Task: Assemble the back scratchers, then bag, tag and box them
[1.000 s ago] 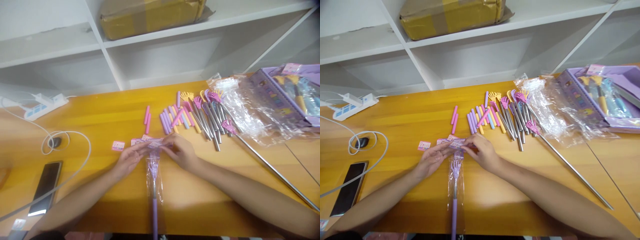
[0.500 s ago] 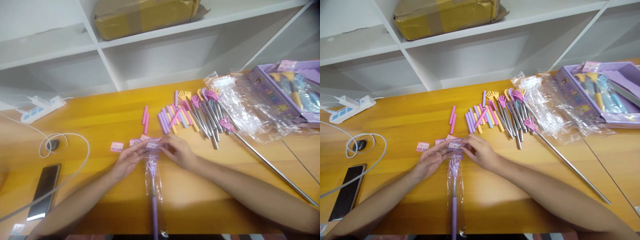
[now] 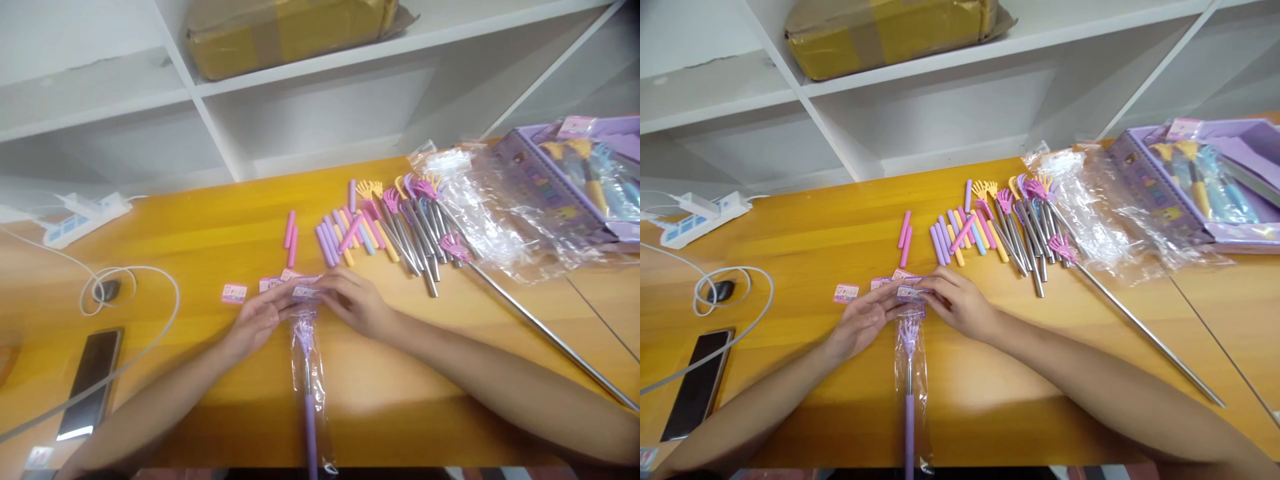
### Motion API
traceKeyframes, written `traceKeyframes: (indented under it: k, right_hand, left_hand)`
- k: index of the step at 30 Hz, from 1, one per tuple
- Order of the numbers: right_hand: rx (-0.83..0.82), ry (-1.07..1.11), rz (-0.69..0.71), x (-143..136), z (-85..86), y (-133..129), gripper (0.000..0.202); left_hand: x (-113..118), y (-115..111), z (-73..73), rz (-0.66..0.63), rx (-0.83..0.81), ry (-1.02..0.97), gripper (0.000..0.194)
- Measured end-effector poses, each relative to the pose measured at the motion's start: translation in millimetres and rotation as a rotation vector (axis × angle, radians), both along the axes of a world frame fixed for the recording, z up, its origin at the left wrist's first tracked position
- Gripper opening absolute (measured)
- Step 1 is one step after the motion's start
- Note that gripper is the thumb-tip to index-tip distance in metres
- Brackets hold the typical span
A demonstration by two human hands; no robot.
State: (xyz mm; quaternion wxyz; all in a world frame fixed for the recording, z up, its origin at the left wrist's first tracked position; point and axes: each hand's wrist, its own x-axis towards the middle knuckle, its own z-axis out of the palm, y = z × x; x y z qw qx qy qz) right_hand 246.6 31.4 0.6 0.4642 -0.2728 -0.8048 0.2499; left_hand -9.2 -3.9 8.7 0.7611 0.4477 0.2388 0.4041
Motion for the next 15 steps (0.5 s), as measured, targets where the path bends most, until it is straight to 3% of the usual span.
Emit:
traceKeyframes:
  k: [10,15]
  right_hand:
    - [-0.033,-0.035,0.082,2.1,-0.5,-2.2,0.030]
    - [-0.017,-0.025,0.078,1.7,-0.5,-2.7,0.032]
  left_hand:
    - [2.4,-0.9,7.5,-0.035,-0.024,0.031,0.063]
    - [0.6,-1.2,4.3,-0.006,-0.032,0.001,0.062]
